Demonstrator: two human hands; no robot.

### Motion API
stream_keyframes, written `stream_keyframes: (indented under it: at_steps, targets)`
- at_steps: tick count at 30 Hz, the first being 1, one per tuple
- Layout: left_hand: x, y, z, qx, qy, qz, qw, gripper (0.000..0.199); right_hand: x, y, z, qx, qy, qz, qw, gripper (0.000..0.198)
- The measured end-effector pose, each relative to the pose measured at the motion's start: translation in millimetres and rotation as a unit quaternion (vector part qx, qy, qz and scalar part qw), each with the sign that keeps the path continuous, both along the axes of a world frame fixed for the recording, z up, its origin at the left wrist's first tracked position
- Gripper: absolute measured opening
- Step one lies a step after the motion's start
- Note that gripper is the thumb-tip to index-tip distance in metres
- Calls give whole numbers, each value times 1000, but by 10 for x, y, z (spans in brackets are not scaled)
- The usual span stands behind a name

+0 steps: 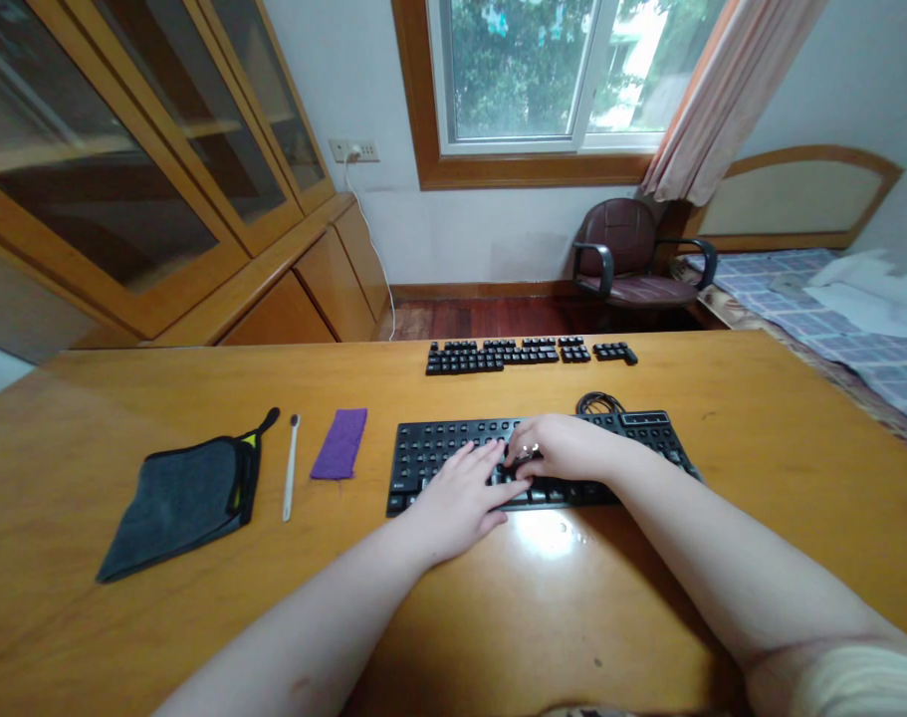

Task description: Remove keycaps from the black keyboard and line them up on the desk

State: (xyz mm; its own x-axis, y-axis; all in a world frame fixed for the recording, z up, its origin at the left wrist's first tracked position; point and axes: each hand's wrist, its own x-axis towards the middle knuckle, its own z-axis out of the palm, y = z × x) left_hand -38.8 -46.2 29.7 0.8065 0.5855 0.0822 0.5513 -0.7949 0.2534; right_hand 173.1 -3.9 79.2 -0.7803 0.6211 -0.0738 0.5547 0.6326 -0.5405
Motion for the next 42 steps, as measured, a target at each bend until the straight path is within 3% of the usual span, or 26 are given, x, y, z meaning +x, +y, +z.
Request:
stream_keyframes:
  at_steps: [6, 12, 20, 35, 42]
  targets:
    - [2, -1, 10, -3, 3, -3, 1000, 54, 56, -34, 130, -9, 59, 0, 998, 23]
    - [3, 0, 0, -1, 6, -4, 1000, 53, 44, -3, 53, -30, 18, -3, 999, 21]
    - [-15, 19, -9, -7, 0, -6, 1000, 57, -44, -58, 37, 25, -50, -43, 998, 26]
    - [-10, 47, 7, -24, 3, -4, 1000, 58, 29, 54, -53, -52, 1, -71, 996, 30]
    - [-11, 55, -9, -21, 3, -10, 1000, 63, -24, -25, 10, 29, -55, -55, 997, 29]
